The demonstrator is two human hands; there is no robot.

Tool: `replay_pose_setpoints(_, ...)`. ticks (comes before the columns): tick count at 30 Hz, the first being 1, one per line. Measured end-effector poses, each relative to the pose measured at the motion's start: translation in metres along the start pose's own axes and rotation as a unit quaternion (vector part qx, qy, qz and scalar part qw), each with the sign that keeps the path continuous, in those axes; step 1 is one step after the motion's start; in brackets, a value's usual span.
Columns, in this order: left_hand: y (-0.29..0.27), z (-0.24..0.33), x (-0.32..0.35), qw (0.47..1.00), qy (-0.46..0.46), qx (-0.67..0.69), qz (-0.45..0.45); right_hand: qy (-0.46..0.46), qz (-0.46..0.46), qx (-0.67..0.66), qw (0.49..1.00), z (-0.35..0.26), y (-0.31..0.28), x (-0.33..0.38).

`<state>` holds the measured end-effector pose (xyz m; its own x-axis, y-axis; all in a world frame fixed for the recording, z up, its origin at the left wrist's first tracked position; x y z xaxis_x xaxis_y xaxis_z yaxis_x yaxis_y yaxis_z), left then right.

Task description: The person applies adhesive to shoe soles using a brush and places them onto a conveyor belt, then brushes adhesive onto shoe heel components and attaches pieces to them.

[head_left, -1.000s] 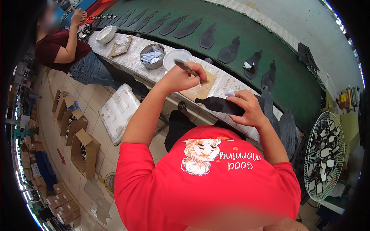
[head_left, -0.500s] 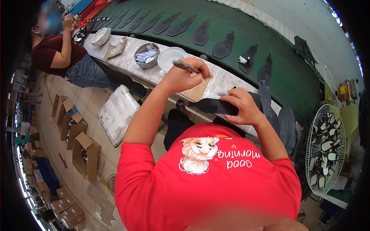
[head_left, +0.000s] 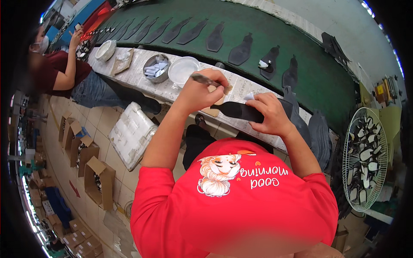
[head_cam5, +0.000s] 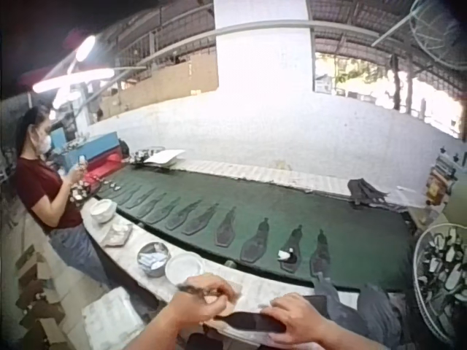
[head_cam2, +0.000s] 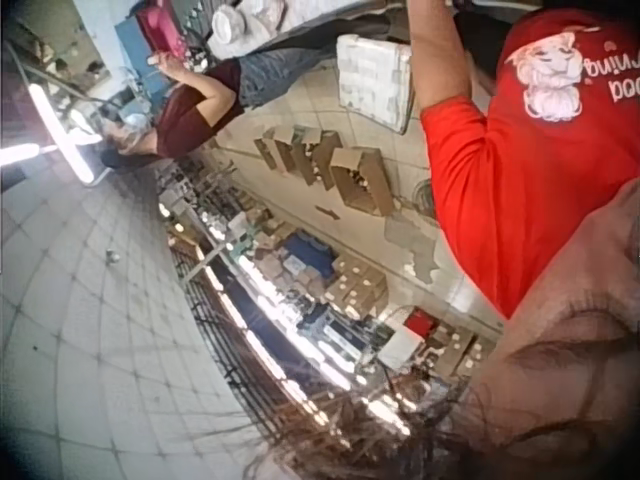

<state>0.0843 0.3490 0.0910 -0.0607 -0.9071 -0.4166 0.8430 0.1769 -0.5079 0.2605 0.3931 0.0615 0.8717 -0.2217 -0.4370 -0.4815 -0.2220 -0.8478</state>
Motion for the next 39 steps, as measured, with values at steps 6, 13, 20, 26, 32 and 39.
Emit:
replay_pose_setpoints(6,0.017,0.019,0.017,0.99,0.068,0.046,0.113,0.085,0.093,0.078,0.989,0.013,-0.013,-0.004)
replay_pose_setpoints(13,0.023,-0.001,0.027,0.997,0.016,0.058,0.042,0.185,0.154,0.112,0.964,0.043,-0.034,0.003)
replay_pose_setpoints(20,0.005,0.015,-0.003,0.989,0.09,0.099,0.064,0.046,0.087,0.094,0.991,0.018,-0.024,-0.013)
replay_pose_setpoints(26,-0.012,0.009,-0.011,0.971,0.128,0.001,0.202,0.083,0.073,0.12,0.987,0.031,-0.028,-0.01)
replay_pose_setpoints(32,-0.044,0.002,0.031,0.94,0.102,0.065,0.318,0.445,0.226,0.143,0.855,0.196,-0.083,0.032)
replay_pose_setpoints(39,-0.036,-0.004,0.053,0.952,0.062,0.083,0.287,0.74,0.121,0.131,0.649,0.326,-0.051,0.147)
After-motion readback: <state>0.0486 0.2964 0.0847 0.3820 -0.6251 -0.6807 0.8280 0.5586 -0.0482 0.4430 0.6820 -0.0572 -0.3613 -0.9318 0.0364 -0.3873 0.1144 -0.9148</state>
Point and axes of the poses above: each hand's wrist, its own x-axis away from the middle knuckle, its own y-axis out of the palm, z = x × y, the point moved 7 cm from there along -x, towards the middle knuckle, and after that the axes turned 5 degrees about x, right-handed, at the moved point
